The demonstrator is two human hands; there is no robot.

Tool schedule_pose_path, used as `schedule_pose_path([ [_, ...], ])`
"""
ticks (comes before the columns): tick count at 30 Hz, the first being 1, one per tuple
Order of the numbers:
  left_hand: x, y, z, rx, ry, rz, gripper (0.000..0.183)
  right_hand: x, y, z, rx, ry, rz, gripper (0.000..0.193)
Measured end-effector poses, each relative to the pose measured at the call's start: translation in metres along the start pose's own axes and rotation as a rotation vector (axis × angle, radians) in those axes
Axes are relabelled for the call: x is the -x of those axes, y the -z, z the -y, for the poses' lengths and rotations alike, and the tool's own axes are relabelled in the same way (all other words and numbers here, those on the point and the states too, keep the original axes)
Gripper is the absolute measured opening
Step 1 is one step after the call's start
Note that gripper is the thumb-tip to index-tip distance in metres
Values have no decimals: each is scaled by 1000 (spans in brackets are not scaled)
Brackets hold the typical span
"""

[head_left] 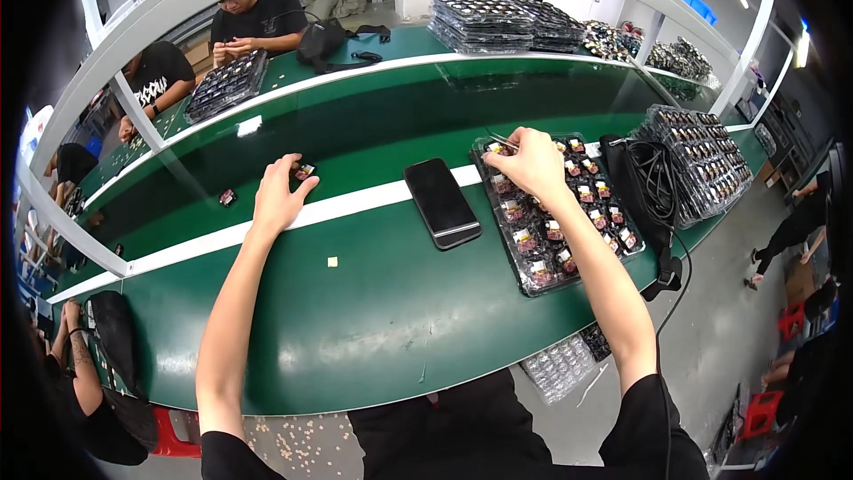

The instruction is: The recorder is assembling electronic components into smartwatch casings using tweezers and manual manipulation on a production line.

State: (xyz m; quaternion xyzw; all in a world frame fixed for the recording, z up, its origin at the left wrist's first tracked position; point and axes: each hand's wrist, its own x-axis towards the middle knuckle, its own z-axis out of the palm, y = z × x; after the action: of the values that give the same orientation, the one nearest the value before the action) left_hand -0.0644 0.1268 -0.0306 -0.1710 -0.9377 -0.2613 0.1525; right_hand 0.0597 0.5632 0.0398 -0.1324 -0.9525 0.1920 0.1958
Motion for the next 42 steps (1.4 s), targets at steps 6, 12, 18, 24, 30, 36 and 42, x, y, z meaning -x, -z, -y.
schedule_pose_path([
  [6, 3, 2, -10, 7, -61, -41, 49, -12, -2, -7, -171, 13, -24, 59],
  [12, 83, 31, -84, 257, -383, 263, 46, 19, 16, 32, -534, 133, 48, 36],
  [18, 123, 48, -111, 48, -439, 324, 61, 94, -15, 93, -827, 100, 527, 30],
  [24, 130, 51, -87, 206, -325, 322, 77, 134, -39, 104, -811, 329, 499, 21],
  [30, 128, 49, -80, 307, -448, 386, 75, 141, -53, 102, -793, 322, 411, 18],
  [36, 128, 47, -81, 286, -425, 382, 73, 143, -56, 102, -786, 228, 427, 16],
  [42, 129, 40, -79, 238, -407, 417, 64, 140, -57, 101, -802, 260, 412, 15],
])
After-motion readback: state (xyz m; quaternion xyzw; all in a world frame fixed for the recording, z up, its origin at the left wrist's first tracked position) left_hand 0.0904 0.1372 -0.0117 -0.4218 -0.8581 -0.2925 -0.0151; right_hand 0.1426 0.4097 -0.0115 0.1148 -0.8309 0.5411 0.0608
